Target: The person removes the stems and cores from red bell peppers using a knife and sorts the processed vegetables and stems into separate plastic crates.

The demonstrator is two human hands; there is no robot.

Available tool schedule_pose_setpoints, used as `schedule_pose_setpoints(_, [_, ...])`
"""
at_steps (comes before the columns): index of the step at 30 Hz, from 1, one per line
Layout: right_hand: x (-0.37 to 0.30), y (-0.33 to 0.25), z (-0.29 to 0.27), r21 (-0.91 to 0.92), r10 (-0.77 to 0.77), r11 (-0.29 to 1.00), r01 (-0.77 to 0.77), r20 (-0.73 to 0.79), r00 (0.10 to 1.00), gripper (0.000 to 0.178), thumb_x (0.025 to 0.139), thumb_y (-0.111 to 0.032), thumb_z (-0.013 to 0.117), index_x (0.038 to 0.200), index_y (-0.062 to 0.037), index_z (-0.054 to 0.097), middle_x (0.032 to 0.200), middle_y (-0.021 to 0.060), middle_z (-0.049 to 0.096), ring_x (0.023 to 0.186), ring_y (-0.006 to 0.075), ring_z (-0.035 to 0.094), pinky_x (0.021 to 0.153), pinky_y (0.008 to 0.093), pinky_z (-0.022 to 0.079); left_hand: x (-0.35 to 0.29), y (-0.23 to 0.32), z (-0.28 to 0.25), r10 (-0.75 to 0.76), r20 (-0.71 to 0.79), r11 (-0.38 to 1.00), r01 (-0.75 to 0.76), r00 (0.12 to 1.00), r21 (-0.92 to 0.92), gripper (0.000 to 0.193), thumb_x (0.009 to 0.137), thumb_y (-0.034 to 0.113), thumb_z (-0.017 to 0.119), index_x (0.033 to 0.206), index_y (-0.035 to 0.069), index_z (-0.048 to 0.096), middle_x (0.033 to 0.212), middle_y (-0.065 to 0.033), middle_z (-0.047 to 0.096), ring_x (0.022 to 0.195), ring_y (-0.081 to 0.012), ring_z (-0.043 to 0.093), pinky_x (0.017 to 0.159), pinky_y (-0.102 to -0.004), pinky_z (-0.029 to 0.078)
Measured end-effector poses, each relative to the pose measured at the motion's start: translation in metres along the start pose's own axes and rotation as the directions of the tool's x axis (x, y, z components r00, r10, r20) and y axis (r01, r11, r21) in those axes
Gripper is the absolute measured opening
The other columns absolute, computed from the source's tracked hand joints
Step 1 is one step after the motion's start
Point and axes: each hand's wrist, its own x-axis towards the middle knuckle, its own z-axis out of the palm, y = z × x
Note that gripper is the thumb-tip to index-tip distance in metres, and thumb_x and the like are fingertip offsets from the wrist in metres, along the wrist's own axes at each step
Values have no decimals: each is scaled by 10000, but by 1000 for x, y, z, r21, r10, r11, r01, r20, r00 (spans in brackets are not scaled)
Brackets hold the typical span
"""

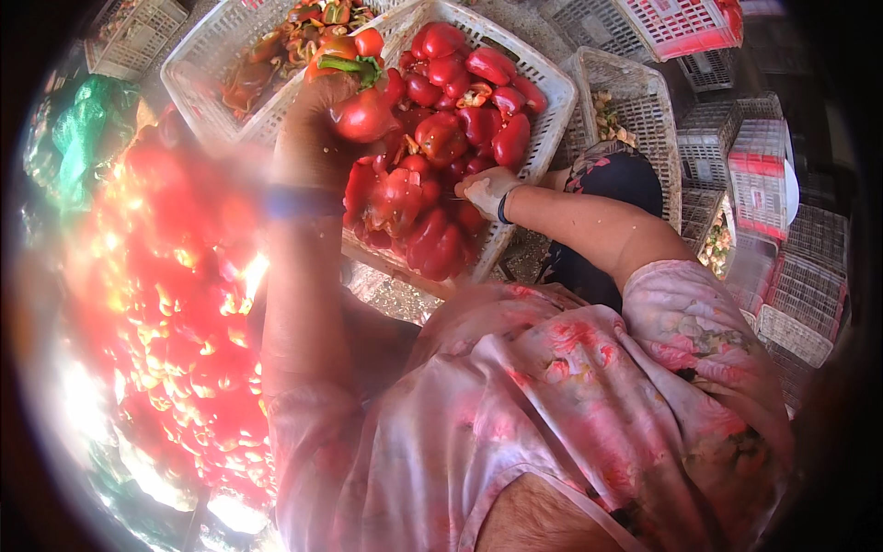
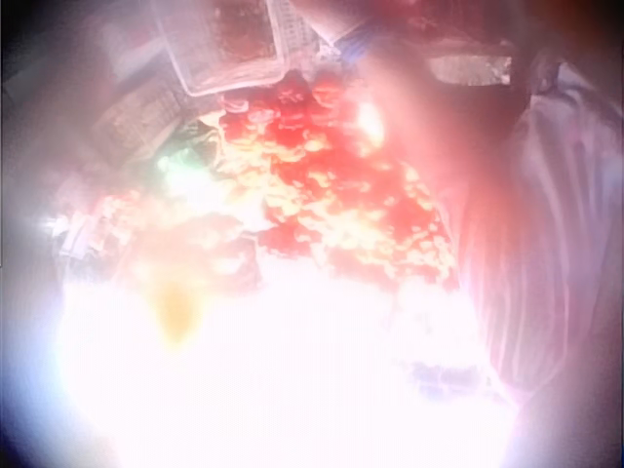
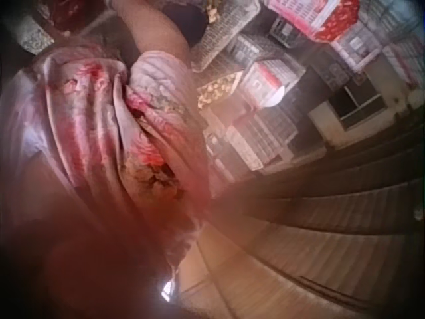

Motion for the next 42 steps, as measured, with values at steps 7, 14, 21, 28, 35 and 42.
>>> schedule_pose_setpoints(7, [-21,-55,-80,-438,-34,877,197,352,935,307,789,-174,713,1088,-119,671,981,74,708,817,223,691,736,358,556,23,-27,-8,-32,125,939,73,992,-335,573,764,162,645,1315,101,500,1044,-92,640,782,-216,641,493,-318,491])
schedule_pose_setpoints(14, [-92,-109,-144,627,-178,672,393,-379,908,413,889,-389,719,1143,-70,651,761,9,640,480,61,511,434,212,399,31,-67,9,4,-19,997,-2,1000,82,858,722,119,769,1453,30,329,1185,-157,600,959,-243,656,667,-356,582])
schedule_pose_setpoints(21, [-97,-130,-141,313,-186,870,381,-507,841,519,797,-269,742,1236,-29,604,924,70,696,667,134,623,621,296,511,33,-86,16,-130,329,955,207,935,-212,710,782,41,620,1439,60,352,1260,-133,549,1123,-244,590,945,-386,516])
schedule_pose_setpoints(28, [-99,-140,-151,102,-404,833,544,-560,723,682,683,-436,853,1162,-15,612,985,193,701,937,303,689,816,387,525,21,-85,19,-35,269,986,77,962,-146,584,897,183,608,1420,72,374,1253,-136,555,1105,-254,602,892,-421,540])
schedule_pose_setpoints(35, [-83,-133,-134,21,-305,917,398,-605,735,655,740,-569,747,1152,-71,643,856,170,702,846,337,694,745,429,533,27,-88,18,-229,267,955,270,936,-125,550,896,308,606,1370,72,458,1132,-109,610,934,-229,653,610,-388,592])
schedule_pose_setpoints(42, [-92,-135,-136,389,-228,816,428,-464,856,594,791,-460,723,1219,-64,608,923,186,701,868,359,686,773,472,532,19,-76,29,-191,222,980,197,956,-6,551,892,369,572,1345,67,489,1084,-101,625,817,-214,663,527,-341,573])
